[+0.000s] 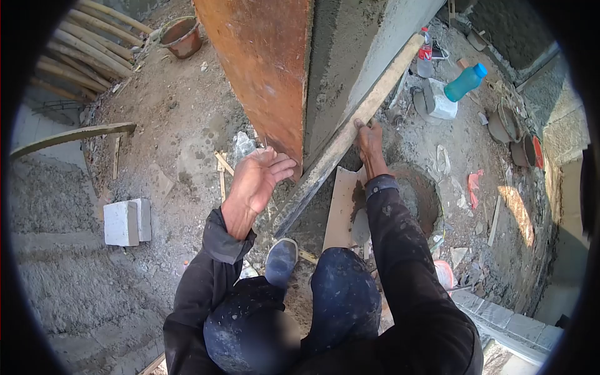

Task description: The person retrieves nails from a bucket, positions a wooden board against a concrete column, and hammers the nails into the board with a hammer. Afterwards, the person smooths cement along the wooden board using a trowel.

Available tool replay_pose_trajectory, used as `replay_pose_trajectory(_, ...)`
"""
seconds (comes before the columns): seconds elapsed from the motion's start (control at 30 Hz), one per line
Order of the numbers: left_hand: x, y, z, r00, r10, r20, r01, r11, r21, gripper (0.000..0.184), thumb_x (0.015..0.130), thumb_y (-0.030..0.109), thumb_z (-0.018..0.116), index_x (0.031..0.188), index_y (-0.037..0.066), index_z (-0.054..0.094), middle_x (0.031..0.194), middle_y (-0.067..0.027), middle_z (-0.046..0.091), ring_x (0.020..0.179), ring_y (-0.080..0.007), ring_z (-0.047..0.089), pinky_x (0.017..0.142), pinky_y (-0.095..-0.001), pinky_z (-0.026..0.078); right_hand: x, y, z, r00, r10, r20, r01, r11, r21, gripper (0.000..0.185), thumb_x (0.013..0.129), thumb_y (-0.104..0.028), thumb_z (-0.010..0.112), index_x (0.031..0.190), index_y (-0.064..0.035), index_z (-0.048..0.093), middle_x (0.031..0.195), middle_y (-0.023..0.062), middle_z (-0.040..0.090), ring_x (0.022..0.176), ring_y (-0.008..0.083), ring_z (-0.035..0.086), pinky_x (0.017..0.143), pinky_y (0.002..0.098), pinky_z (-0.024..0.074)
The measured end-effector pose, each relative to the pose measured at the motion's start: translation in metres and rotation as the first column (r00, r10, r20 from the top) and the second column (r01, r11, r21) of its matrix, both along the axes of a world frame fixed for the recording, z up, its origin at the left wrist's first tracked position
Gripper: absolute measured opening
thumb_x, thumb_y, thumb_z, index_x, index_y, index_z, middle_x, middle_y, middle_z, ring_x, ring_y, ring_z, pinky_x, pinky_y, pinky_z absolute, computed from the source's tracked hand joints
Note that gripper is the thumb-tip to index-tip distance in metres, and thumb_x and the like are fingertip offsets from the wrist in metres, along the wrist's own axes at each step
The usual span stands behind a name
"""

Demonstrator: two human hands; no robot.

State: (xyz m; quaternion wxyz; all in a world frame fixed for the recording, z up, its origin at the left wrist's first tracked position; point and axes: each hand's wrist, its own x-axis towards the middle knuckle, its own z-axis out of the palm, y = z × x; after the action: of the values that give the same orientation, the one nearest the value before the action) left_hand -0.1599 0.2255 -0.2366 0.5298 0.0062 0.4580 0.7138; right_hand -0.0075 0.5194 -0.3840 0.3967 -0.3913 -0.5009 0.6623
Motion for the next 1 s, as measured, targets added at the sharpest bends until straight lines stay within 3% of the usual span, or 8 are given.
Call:
replay_pose_trajectory(0.23, 0.001, -0.003, -0.004, 1.0, 0.01, -0.022, -0.009, 0.999, 0.047, 0.038, 0.11, 0.016, 0.051, 0.131, -0.015, 0.043, 0.138, -0.0385, 0.051, 0.129, -0.0498, 0.058, 0.109, -0.0587, 0.051, 0.018, 0.049, -0.048, 0.96, -0.066, 0.273, 0.033, 0.992, 0.124, 0.048, 0.092, -0.019, 0.072, 0.125, 0.0108, 0.056, 0.108, 0.0257, 0.07, 0.094, 0.0362, 0.071, 0.083, 0.0481, 0.0557)
replay_pose_trajectory(0.4, 0.002, -0.005, -0.004, 0.997, 0.01, -0.077, -0.006, 0.998, 0.057, 0.037, 0.109, 0.014, 0.052, 0.13, -0.015, 0.044, 0.136, -0.0377, 0.052, 0.129, -0.0502, 0.058, 0.109, -0.0587, 0.051, 0.035, 0.039, -0.064, 0.604, -0.288, 0.743, -0.026, 0.925, 0.38, 0.054, 0.086, -0.021, 0.074, 0.128, 0.0082, 0.058, 0.105, 0.0282, 0.07, 0.096, 0.048, 0.07, 0.087, 0.0494, 0.0556)
replay_pose_trajectory(0.5, 0.002, -0.003, -0.005, 0.999, -0.002, -0.052, 0.005, 0.999, 0.051, 0.034, 0.109, 0.013, 0.052, 0.127, -0.015, 0.046, 0.136, -0.0388, 0.051, 0.13, -0.0507, 0.056, 0.11, -0.0586, 0.05, 0.055, -0.027, -0.01, 0.68, -0.439, 0.588, -0.114, 0.728, 0.675, 0.046, 0.092, -0.019, 0.07, 0.13, 0.0055, 0.062, 0.099, 0.0207, 0.072, 0.091, 0.0391, 0.073, 0.083, 0.0457, 0.0579)
replay_pose_trajectory(0.57, 0.0, -0.005, -0.011, 0.999, -0.005, -0.046, 0.01, 0.995, 0.098, 0.031, 0.11, 0.012, 0.051, 0.127, -0.014, 0.046, 0.137, -0.0395, 0.051, 0.133, -0.0517, 0.054, 0.111, -0.0588, 0.049, 0.089, -0.093, 0.079, 0.953, 0.112, 0.281, -0.159, 0.975, 0.152, 0.034, 0.099, -0.014, 0.064, 0.128, 0.003, 0.066, 0.093, 0.014, 0.071, 0.089, 0.0272, 0.074, 0.079, 0.0397, 0.0592)
replay_pose_trajectory(0.73, 0.0, -0.002, -0.009, 1.0, 0.002, -0.014, -0.001, 0.995, 0.102, 0.018, 0.109, 0.009, 0.048, 0.11, -0.008, 0.054, 0.139, -0.0438, 0.048, 0.14, -0.0556, 0.046, 0.116, -0.0633, 0.045, 0.228, -0.186, 0.069, 0.703, 0.571, 0.424, -0.482, 0.821, -0.305, 0.027, 0.101, -0.014, 0.061, 0.121, 0.0024, 0.07, 0.1, 0.0185, 0.074, 0.087, 0.027, 0.075, 0.078, 0.0401, 0.0603)
replay_pose_trajectory(0.8, -0.005, -0.004, -0.011, 1.0, -0.022, 0.003, 0.021, 0.993, 0.117, 0.018, 0.108, 0.009, 0.048, 0.104, -0.007, 0.055, 0.141, -0.0453, 0.046, 0.141, -0.0565, 0.044, 0.118, -0.0647, 0.043, 0.274, -0.229, 0.024, 0.415, 0.348, 0.841, -0.588, 0.808, -0.043, 0.03, 0.097, -0.021, 0.065, 0.117, 0.0011, 0.07, 0.104, 0.0269, 0.074, 0.092, 0.0408, 0.074, 0.083, 0.0503, 0.059)
replay_pose_trajectory(0.87, -0.003, -0.002, -0.009, 1.0, -0.02, -0.003, 0.021, 0.992, 0.126, 0.02, 0.106, 0.008, 0.047, 0.095, -0.007, 0.057, 0.146, -0.0485, 0.04, 0.144, -0.0586, 0.039, 0.122, -0.0679, 0.035, 0.311, -0.266, -0.029, 0.128, 0.289, 0.949, -0.482, 0.854, -0.195, 0.031, 0.095, -0.025, 0.064, 0.116, -0.0027, 0.071, 0.106, 0.0306, 0.072, 0.102, 0.0494, 0.07, 0.091, 0.0575, 0.0541)
replay_pose_trajectory(1.0, -0.011, -0.002, -0.012, 0.998, -0.067, 0.015, 0.064, 0.989, 0.134, 0.021, 0.105, 0.007, 0.046, 0.093, -0.008, 0.056, 0.152, -0.0506, 0.032, 0.148, -0.0601, 0.032, 0.124, -0.0703, 0.031, 0.367, -0.333, -0.066, 0.158, 0.36, 0.92, -0.302, 0.904, -0.302, 0.026, 0.095, -0.023, 0.063, 0.112, -0.0042, 0.071, 0.108, 0.0302, 0.072, 0.106, 0.0481, 0.069, 0.092, 0.0577, 0.0536)
